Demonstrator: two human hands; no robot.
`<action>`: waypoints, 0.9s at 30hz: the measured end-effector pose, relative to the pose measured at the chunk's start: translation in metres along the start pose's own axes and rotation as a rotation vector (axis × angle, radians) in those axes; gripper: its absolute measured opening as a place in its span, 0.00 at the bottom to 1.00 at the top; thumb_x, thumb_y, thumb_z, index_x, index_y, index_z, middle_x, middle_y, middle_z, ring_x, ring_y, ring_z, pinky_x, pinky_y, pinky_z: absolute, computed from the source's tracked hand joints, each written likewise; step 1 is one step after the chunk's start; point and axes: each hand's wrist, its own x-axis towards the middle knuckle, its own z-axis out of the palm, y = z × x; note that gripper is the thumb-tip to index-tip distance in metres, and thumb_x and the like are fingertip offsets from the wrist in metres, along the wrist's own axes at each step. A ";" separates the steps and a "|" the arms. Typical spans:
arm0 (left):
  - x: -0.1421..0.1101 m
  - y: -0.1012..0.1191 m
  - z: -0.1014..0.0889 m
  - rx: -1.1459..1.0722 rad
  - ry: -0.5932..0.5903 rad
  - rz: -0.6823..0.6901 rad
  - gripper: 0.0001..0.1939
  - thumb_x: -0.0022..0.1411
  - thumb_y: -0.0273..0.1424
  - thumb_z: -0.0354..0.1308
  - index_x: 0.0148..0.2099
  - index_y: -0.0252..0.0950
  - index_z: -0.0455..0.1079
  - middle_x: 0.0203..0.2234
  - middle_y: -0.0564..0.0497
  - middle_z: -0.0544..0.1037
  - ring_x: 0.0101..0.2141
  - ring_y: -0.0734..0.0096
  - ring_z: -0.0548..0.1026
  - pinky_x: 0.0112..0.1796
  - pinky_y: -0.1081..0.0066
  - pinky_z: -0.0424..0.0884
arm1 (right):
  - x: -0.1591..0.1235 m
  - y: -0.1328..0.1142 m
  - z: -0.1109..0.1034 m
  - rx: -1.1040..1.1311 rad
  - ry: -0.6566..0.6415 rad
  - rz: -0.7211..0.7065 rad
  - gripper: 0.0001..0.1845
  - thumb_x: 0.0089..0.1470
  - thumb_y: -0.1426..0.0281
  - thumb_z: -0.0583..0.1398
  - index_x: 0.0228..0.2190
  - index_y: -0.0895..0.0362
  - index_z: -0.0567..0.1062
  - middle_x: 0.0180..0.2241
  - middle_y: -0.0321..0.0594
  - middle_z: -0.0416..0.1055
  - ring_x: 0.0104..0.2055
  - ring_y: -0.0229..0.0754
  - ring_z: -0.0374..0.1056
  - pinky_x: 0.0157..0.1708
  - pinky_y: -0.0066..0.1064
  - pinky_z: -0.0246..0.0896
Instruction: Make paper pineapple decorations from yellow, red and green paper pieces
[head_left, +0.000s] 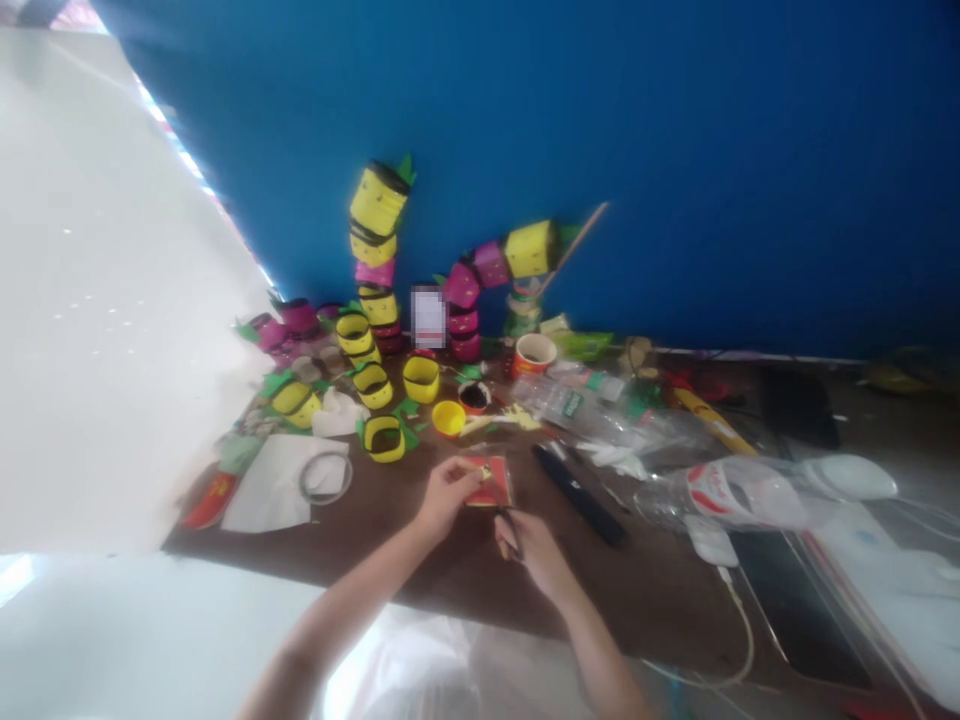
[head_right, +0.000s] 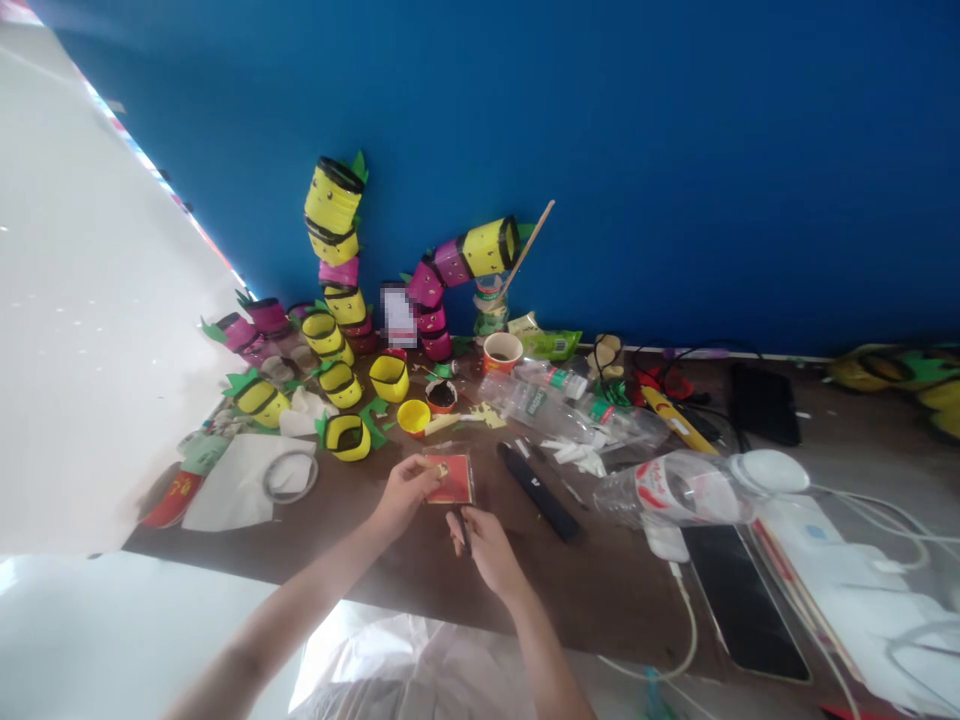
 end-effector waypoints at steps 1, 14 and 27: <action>0.000 0.000 0.000 0.000 0.000 0.000 0.14 0.42 0.34 0.67 0.26 0.32 0.67 0.20 0.55 0.71 0.20 0.80 0.66 0.24 0.78 0.63 | 0.000 0.000 0.000 -0.002 0.001 0.002 0.23 0.50 0.53 0.56 0.16 0.58 0.64 0.15 0.33 0.61 0.20 0.34 0.57 0.23 0.27 0.49; 0.000 0.001 -0.001 0.001 0.019 0.004 0.13 0.42 0.33 0.67 0.26 0.32 0.68 0.19 0.56 0.70 0.19 0.82 0.65 0.22 0.79 0.61 | -0.001 -0.004 0.000 -0.002 -0.014 0.025 0.21 0.49 0.54 0.56 0.17 0.57 0.64 0.15 0.33 0.61 0.19 0.33 0.56 0.20 0.26 0.47; 0.002 -0.002 -0.003 -0.009 0.021 0.018 0.13 0.43 0.34 0.66 0.27 0.32 0.67 0.19 0.56 0.70 0.19 0.82 0.65 0.22 0.80 0.62 | -0.001 -0.006 0.000 -0.040 -0.019 0.008 0.21 0.50 0.55 0.55 0.16 0.57 0.63 0.15 0.33 0.61 0.20 0.34 0.56 0.23 0.27 0.49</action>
